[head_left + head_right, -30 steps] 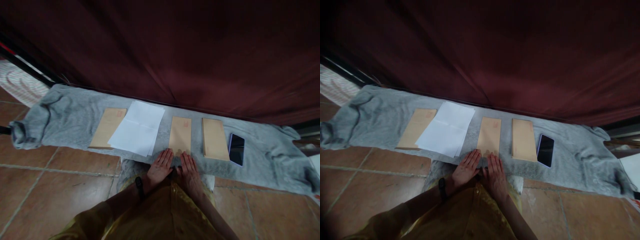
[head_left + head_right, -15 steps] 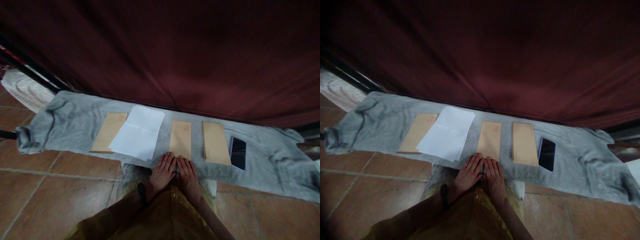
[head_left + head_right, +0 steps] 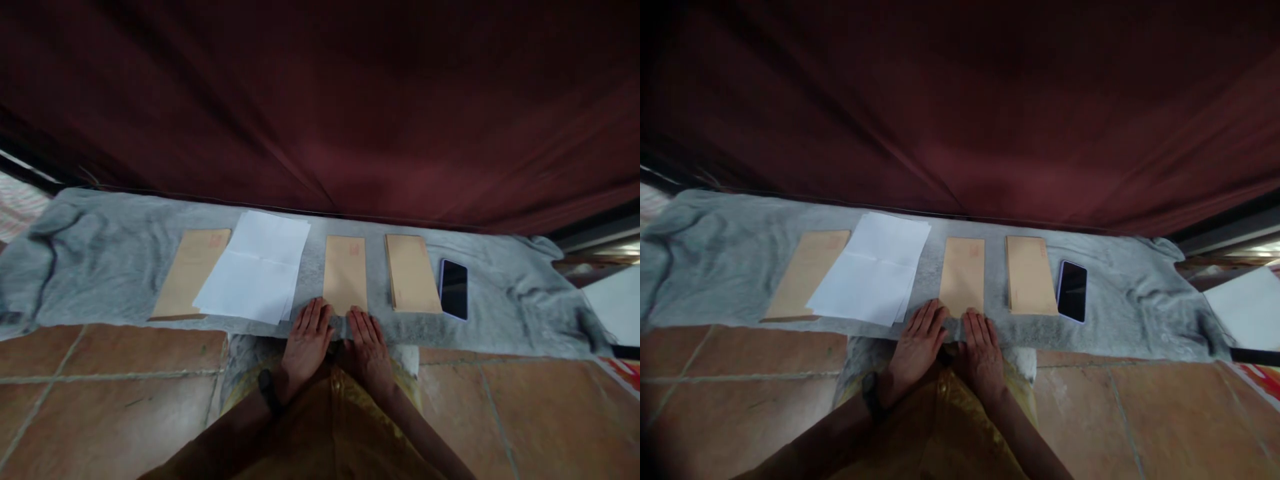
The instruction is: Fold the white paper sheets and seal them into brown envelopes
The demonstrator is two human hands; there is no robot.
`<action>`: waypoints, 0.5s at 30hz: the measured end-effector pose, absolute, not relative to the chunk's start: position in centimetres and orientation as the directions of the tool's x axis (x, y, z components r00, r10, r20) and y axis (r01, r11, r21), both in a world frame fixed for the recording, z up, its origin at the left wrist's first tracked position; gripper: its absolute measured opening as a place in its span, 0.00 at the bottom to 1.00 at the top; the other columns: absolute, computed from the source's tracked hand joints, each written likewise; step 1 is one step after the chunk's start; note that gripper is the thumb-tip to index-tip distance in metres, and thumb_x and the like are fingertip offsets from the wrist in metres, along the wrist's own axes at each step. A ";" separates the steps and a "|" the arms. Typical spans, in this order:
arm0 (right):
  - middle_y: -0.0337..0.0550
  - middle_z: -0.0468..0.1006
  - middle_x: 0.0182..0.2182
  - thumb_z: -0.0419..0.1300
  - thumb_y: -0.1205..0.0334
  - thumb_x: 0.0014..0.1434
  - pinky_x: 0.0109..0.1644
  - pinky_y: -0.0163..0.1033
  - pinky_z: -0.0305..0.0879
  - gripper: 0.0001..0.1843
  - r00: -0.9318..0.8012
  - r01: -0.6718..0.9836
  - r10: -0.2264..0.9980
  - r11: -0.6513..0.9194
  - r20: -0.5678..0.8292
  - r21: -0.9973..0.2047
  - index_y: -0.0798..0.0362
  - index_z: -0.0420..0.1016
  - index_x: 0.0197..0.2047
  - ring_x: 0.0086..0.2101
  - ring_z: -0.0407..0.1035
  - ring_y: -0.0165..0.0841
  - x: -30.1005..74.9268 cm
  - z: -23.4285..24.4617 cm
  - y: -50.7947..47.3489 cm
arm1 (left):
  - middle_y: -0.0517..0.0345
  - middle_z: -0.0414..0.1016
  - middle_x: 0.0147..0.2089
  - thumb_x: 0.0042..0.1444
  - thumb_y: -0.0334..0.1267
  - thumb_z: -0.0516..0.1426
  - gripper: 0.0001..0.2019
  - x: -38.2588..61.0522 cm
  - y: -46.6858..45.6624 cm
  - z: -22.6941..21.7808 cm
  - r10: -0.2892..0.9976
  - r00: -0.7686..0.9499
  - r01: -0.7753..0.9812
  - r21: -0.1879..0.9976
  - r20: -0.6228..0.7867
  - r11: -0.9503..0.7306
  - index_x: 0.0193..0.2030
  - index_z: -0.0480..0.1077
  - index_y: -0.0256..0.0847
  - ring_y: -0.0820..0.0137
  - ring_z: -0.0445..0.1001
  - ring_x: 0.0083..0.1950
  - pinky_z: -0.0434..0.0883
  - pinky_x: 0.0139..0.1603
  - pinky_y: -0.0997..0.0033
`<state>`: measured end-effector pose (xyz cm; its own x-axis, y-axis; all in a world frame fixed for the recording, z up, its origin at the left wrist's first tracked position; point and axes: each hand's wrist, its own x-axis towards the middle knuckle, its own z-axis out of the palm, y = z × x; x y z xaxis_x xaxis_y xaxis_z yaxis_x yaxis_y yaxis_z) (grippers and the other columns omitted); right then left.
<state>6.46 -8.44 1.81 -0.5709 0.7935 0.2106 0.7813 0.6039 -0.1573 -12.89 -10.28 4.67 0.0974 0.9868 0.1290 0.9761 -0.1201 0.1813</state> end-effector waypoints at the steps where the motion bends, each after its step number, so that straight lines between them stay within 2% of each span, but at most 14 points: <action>1: 0.55 0.58 0.71 0.49 0.63 0.70 0.72 0.54 0.52 0.35 -0.569 0.783 0.796 0.601 0.208 -0.161 0.60 0.45 0.76 0.70 0.52 0.42 6.5 1.8 -8.4 | 0.43 0.66 0.70 0.69 0.39 0.50 0.21 -12.9 -10.1 4.8 0.988 0.091 0.975 0.189 0.128 -0.114 0.65 0.67 0.37 0.56 0.65 0.70 0.64 0.69 0.54; 6: 0.55 0.57 0.71 0.50 0.63 0.70 0.72 0.54 0.52 0.36 -0.558 0.787 0.805 0.590 0.201 -0.178 0.60 0.43 0.76 0.70 0.50 0.42 6.8 1.9 -8.4 | 0.47 0.74 0.62 0.68 0.36 0.51 0.17 -13.1 -9.4 5.5 0.985 0.081 0.969 0.221 0.150 -0.113 0.60 0.70 0.41 0.56 0.73 0.59 0.70 0.60 0.54; 11: 0.55 0.57 0.71 0.49 0.64 0.70 0.73 0.54 0.52 0.35 -0.553 0.793 0.814 0.579 0.178 -0.188 0.61 0.45 0.76 0.70 0.50 0.41 6.8 2.2 -8.4 | 0.50 0.77 0.52 0.68 0.37 0.52 0.11 -13.5 -8.3 5.7 0.985 0.054 0.959 0.267 0.161 -0.097 0.51 0.74 0.44 0.57 0.74 0.51 0.72 0.52 0.55; 15: 0.55 0.58 0.71 0.49 0.63 0.70 0.73 0.53 0.50 0.32 -0.547 0.802 0.822 0.569 0.158 -0.185 0.62 0.49 0.74 0.70 0.50 0.41 6.7 2.6 -8.4 | 0.50 0.76 0.47 0.67 0.39 0.54 0.07 -13.4 -7.5 5.3 0.987 -0.012 0.954 0.299 0.158 -0.036 0.45 0.72 0.43 0.57 0.73 0.48 0.72 0.49 0.55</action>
